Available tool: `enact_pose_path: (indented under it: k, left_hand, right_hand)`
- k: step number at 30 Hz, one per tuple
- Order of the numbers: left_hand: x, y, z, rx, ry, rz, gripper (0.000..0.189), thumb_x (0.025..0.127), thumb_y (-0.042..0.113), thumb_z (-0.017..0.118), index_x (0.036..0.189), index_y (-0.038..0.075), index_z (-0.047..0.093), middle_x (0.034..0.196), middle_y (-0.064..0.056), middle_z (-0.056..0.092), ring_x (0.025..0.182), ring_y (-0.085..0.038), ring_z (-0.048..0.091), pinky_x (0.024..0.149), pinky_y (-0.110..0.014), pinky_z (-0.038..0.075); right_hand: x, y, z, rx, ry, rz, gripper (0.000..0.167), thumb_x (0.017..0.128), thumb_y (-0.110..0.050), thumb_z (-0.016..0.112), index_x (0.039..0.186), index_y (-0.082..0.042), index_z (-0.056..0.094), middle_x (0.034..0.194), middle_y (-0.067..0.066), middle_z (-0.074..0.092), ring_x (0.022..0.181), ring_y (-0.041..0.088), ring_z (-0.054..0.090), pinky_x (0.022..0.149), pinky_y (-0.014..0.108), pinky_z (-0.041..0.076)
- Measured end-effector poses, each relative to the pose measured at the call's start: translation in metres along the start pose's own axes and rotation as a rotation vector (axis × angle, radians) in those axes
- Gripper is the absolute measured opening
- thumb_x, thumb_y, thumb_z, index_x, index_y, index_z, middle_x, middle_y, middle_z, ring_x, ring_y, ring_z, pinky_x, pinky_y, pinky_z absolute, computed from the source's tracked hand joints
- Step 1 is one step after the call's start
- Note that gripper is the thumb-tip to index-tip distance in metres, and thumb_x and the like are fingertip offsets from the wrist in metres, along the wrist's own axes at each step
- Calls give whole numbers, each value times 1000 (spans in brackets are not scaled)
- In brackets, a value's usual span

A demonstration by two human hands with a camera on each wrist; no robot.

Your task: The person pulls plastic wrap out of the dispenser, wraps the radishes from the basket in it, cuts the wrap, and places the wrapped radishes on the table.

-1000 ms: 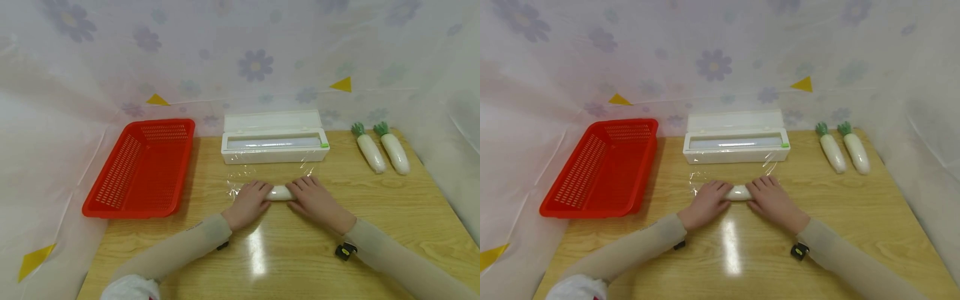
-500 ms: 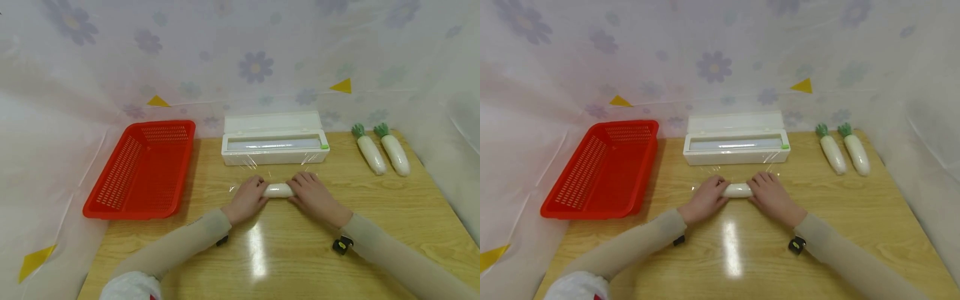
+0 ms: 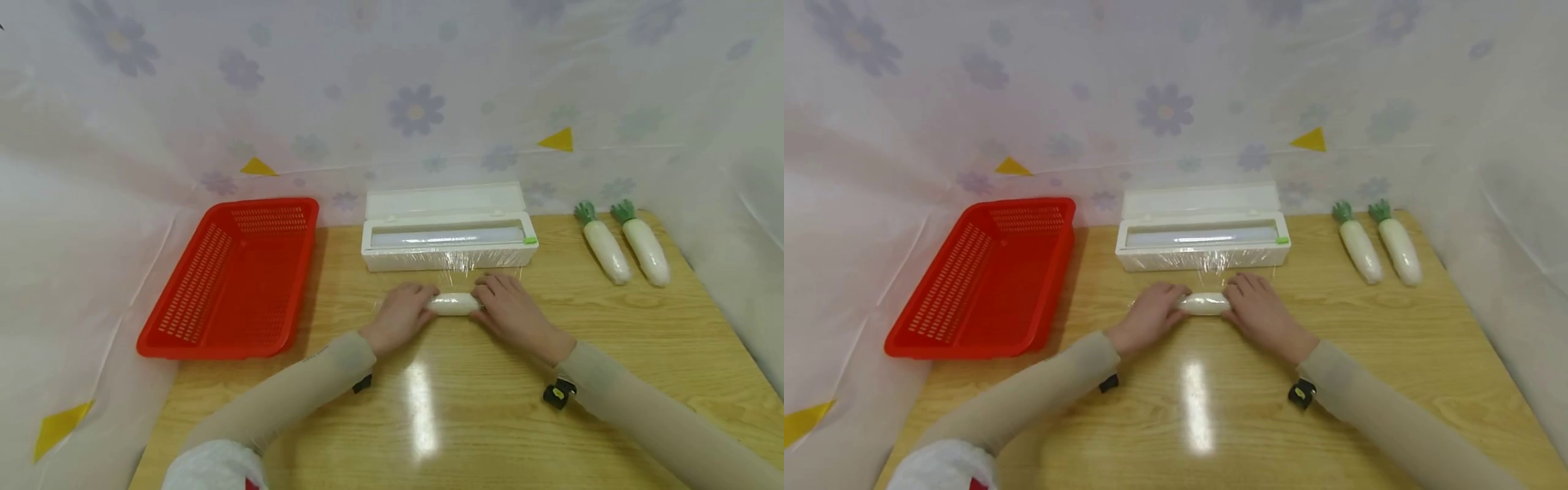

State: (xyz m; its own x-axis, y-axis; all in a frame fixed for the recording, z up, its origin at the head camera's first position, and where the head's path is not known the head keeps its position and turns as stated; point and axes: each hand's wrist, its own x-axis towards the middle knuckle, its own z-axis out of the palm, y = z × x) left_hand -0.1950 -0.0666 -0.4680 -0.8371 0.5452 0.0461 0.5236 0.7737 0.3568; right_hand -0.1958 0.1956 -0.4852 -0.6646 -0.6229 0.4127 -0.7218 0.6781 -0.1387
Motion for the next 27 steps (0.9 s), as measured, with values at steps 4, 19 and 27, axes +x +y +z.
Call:
enact_pose_path:
  k: [4, 19, 27]
  left_hand:
    - [0, 2, -3, 30, 13, -27, 48, 104, 31, 66, 148, 14, 59, 128, -9, 60, 117, -25, 52, 101, -43, 43]
    - [8, -4, -6, 80, 53, -26, 36, 101, 28, 70, 135, 16, 65, 130, -6, 68, 126, -27, 56, 101, -49, 45]
    - [14, -15, -5, 51, 57, -15, 44, 98, 23, 73, 141, 14, 64, 134, -7, 66, 126, -26, 57, 105, -49, 43]
  right_hand:
    - [2, 2, -2, -19, 17, -18, 37, 90, -22, 81, 114, 3, 69, 108, 19, 62, 109, 41, 57, 101, 59, 45]
    - [4, 4, -1, -70, 47, -55, 35, 90, -19, 82, 116, -1, 66, 109, 14, 66, 109, 37, 57, 95, 54, 46]
    - [10, 10, -2, -61, 17, -52, 38, 92, -18, 80, 122, 3, 68, 113, 16, 65, 112, 38, 55, 102, 55, 44]
